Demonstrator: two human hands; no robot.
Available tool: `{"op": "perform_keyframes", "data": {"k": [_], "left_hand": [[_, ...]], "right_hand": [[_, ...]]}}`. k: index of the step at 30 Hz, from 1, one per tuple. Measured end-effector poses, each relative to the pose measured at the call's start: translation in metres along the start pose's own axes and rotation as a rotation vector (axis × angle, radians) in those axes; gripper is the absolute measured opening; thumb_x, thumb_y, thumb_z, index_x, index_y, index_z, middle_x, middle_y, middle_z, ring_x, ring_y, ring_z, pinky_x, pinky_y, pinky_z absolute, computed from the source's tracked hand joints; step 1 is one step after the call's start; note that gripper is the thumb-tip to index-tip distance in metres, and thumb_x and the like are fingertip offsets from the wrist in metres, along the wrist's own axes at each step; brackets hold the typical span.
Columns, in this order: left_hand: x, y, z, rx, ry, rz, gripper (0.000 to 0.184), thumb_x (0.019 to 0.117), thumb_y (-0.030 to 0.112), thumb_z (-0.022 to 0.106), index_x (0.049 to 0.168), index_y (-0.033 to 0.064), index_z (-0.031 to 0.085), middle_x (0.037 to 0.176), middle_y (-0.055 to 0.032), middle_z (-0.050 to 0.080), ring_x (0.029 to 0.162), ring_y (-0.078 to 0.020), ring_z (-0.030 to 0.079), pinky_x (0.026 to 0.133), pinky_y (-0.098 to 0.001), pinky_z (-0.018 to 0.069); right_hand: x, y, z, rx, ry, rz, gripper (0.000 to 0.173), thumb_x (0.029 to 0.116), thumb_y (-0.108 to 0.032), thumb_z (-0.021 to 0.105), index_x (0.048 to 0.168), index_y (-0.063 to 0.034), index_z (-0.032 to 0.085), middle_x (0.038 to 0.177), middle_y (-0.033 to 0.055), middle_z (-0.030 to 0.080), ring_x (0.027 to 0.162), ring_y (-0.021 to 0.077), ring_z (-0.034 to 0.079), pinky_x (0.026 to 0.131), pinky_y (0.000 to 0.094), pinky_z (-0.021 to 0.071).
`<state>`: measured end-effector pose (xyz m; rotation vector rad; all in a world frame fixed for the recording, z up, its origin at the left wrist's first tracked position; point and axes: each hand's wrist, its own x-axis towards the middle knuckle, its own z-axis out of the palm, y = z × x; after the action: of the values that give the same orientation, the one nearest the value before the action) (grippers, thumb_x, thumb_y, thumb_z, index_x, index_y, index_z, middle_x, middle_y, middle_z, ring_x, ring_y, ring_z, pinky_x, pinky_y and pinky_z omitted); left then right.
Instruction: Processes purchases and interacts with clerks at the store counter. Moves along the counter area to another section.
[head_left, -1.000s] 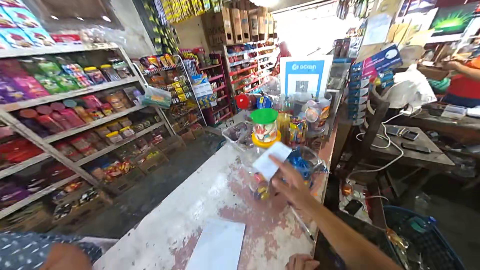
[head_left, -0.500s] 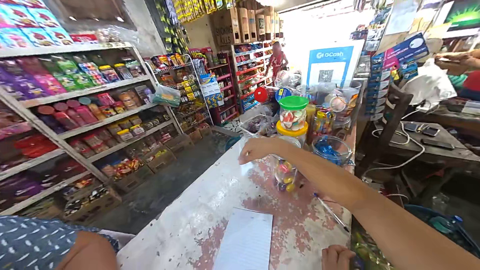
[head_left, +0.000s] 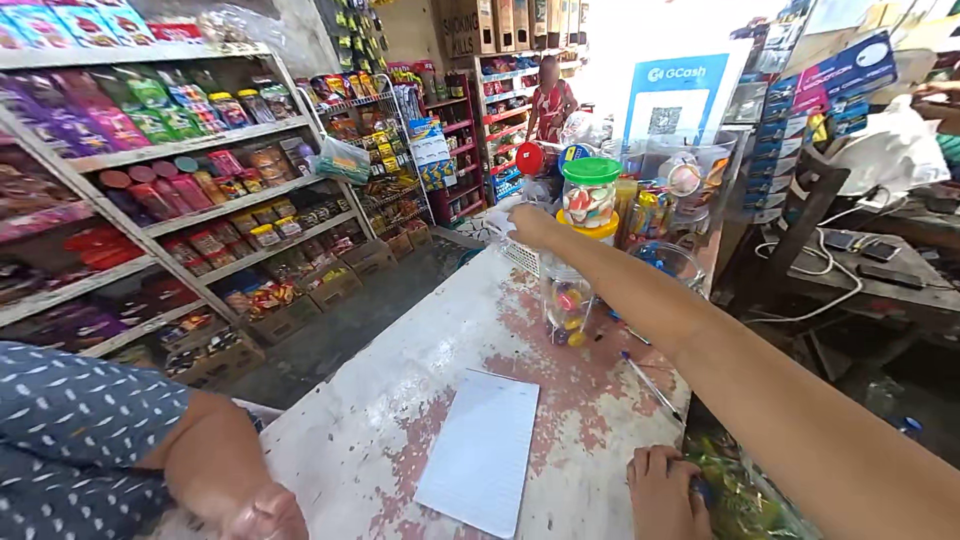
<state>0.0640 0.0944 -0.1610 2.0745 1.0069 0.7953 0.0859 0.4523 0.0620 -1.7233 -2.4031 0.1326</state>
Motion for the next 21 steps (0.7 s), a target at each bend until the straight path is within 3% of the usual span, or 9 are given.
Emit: {"op": "perform_keyframes", "data": {"k": [2,5,9,11,14,17,19,21], "left_hand": [[0.0,0.001,-0.002,0.001,-0.018,-0.008,0.026,0.0903,0.006,0.063,0.113,0.0031,0.076,0.126,-0.0188,0.068,0.123,-0.0425,0.058,0.101,-0.058,0.0451],[0.001,0.003,-0.003,0.0,-0.034,-0.017,0.026,0.0907,0.005,0.063,0.113,0.0023,0.076,0.127,-0.0191,0.067,0.124,-0.0423,0.057,0.101,-0.0575,0.0445],[0.001,-0.003,0.004,0.011,0.034,0.028,0.026,0.0874,0.003,0.064,0.11,0.0016,0.076,0.123,-0.0194,0.068,0.118,-0.0427,0.06,0.097,-0.0577,0.0464],[0.001,-0.001,0.001,0.018,0.035,0.029,0.026,0.0878,0.003,0.064,0.111,0.0013,0.076,0.122,-0.0206,0.069,0.117,-0.0436,0.061,0.096,-0.0583,0.0469],[0.0,0.001,0.001,0.034,0.051,0.039,0.026,0.0874,0.004,0.064,0.11,0.0018,0.077,0.12,-0.0207,0.069,0.115,-0.0439,0.062,0.094,-0.0586,0.0473],[0.0,0.0,0.002,0.043,0.043,0.038,0.027,0.0885,0.005,0.063,0.111,0.0021,0.077,0.121,-0.0201,0.069,0.115,-0.0436,0.061,0.095,-0.0584,0.0468],[0.001,-0.001,0.001,0.041,0.03,0.034,0.027,0.0893,0.005,0.063,0.112,0.0018,0.076,0.122,-0.0203,0.068,0.117,-0.044,0.06,0.096,-0.0588,0.0461],[0.002,0.0,0.001,0.036,0.027,0.033,0.026,0.0892,0.005,0.063,0.112,0.0012,0.076,0.122,-0.021,0.068,0.116,-0.0444,0.06,0.095,-0.0591,0.0462]], "right_hand": [[0.004,0.01,0.003,0.128,0.08,-0.012,0.041,0.0974,-0.007,0.064,0.134,0.0101,0.059,0.142,0.0324,0.053,0.137,0.0462,0.048,0.115,0.0596,0.0363],[0.002,0.014,0.009,0.28,0.23,0.079,0.046,0.0898,0.005,0.063,0.136,0.0042,0.062,0.14,0.0294,0.057,0.134,0.0458,0.052,0.112,0.0613,0.0389],[0.007,0.015,0.015,0.422,0.269,0.212,0.054,0.0896,-0.001,0.069,0.143,-0.0002,0.058,0.143,0.0275,0.056,0.137,0.0458,0.049,0.113,0.0634,0.0374],[0.014,0.018,0.015,0.476,0.258,0.226,0.059,0.0898,-0.008,0.076,0.145,0.0003,0.055,0.143,0.0284,0.055,0.136,0.0462,0.05,0.112,0.0635,0.0376],[0.017,0.018,0.013,0.536,0.227,0.247,0.061,0.0915,-0.012,0.076,0.147,-0.0013,0.053,0.141,0.0284,0.057,0.133,0.0457,0.052,0.112,0.0623,0.0379],[0.022,0.019,0.017,0.663,0.182,0.317,0.06,0.0929,-0.003,0.069,0.15,-0.0079,0.051,0.122,0.0212,0.07,0.108,0.0358,0.068,0.099,0.0526,0.0506],[0.021,0.017,0.017,0.781,0.153,0.334,0.064,0.0925,0.006,0.06,0.154,-0.0085,0.046,0.116,0.0197,0.072,0.092,0.028,0.07,0.088,0.0434,0.054],[0.017,0.013,0.011,0.897,0.147,0.32,0.068,0.0922,0.01,0.057,0.156,-0.0063,0.041,0.117,0.0218,0.069,0.087,0.0241,0.067,0.083,0.0381,0.0537]]}}
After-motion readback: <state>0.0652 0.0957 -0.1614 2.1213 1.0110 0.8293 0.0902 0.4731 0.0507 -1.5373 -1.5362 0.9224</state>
